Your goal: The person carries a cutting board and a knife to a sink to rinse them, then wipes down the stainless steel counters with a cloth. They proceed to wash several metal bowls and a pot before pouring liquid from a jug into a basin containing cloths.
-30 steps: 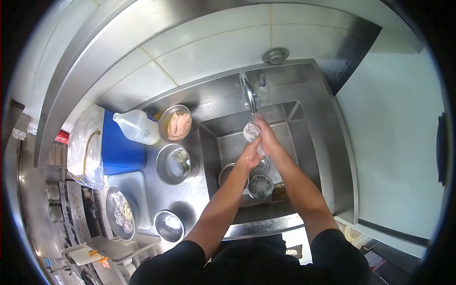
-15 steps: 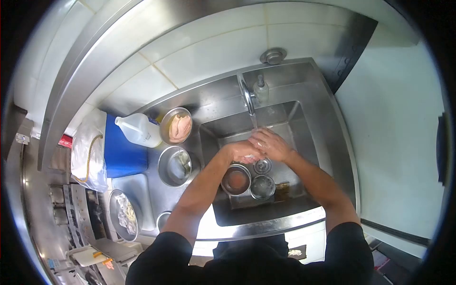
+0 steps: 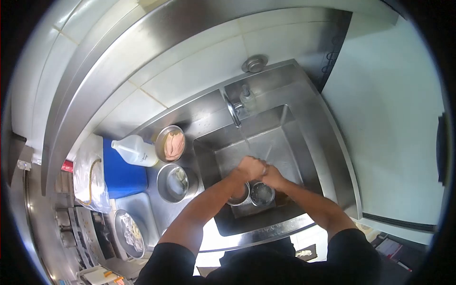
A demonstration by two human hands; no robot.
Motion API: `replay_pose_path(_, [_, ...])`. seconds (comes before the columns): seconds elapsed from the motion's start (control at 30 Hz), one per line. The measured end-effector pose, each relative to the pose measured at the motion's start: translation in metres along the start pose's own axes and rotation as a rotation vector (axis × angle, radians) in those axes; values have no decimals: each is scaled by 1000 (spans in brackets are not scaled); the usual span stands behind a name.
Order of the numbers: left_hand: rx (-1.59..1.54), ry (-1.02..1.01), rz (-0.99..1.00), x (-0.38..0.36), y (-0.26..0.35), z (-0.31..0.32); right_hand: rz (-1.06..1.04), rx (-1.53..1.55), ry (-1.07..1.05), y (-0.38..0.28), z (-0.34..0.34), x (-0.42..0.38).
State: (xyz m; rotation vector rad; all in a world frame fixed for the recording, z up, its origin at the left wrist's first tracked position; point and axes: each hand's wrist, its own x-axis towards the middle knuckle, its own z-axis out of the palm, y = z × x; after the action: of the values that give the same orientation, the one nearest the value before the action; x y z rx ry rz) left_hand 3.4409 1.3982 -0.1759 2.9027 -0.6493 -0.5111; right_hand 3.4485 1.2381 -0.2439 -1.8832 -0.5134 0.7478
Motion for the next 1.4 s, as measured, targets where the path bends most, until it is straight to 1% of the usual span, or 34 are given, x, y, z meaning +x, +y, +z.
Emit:
replay_pose_path(0.07, [-17,46,131,10,11,3,481,320,-123,-36,-21,-33])
replay_pose_path(0.17, [46,141,262,30,25,8,613,887,107,-24,-14,-56])
replay_pose_path(0.27, [25,235,347,48,35,5,656,1144,87,-24,-32,-70])
replay_pose_path(0.37, [3,335,247,67,44,1,645,1319,-5,-19,-61,-70])
replay_pose_path(0.47, [-93,422,298,80,44,-9,655,1479,5,-23,-73,-67])
replay_pose_path(0.57, [-67,449,309,89,49,-20,625,1538,-3,-33,-86,-68])
replay_pose_path(0.67, [-211,465,181,107,49,-20,594,1526,11,-36,-111,-60])
replay_pose_path(0.77, [-144,620,-160,126,42,-26,522,1305,157,-71,-141,-47])
replay_pose_path(0.83, [-404,617,-466,125,30,-54,361,1069,322,-92,-162,-33])
replay_pose_path(0.87, [-414,744,-513,129,16,-58,283,951,401,-97,-172,-25])
replay_pose_path(0.9, [-420,870,-559,133,4,-66,275,839,432,-94,-180,-11])
replay_pose_path(0.93, [-467,957,-653,138,-4,-73,266,727,461,-87,-187,6])
replay_pose_path(1.0, [-527,1102,-807,149,-22,-90,256,617,467,-96,-202,34])
replay_pose_path(1.07, [-563,1211,-940,161,-38,-97,267,614,417,-112,-206,61])
replay_pose_path(1.17, [-630,1130,-1048,179,-60,-97,278,677,450,-120,-209,104])
replay_pose_path(1.27, [-709,912,-1135,173,-59,-116,72,544,639,-80,-213,174])
replay_pose_path(1.37, [-623,932,-1002,171,-55,-97,-127,147,854,-78,-210,207])
replay_pose_path(1.4, [-573,978,-953,170,-50,-77,-178,43,912,-78,-205,208])
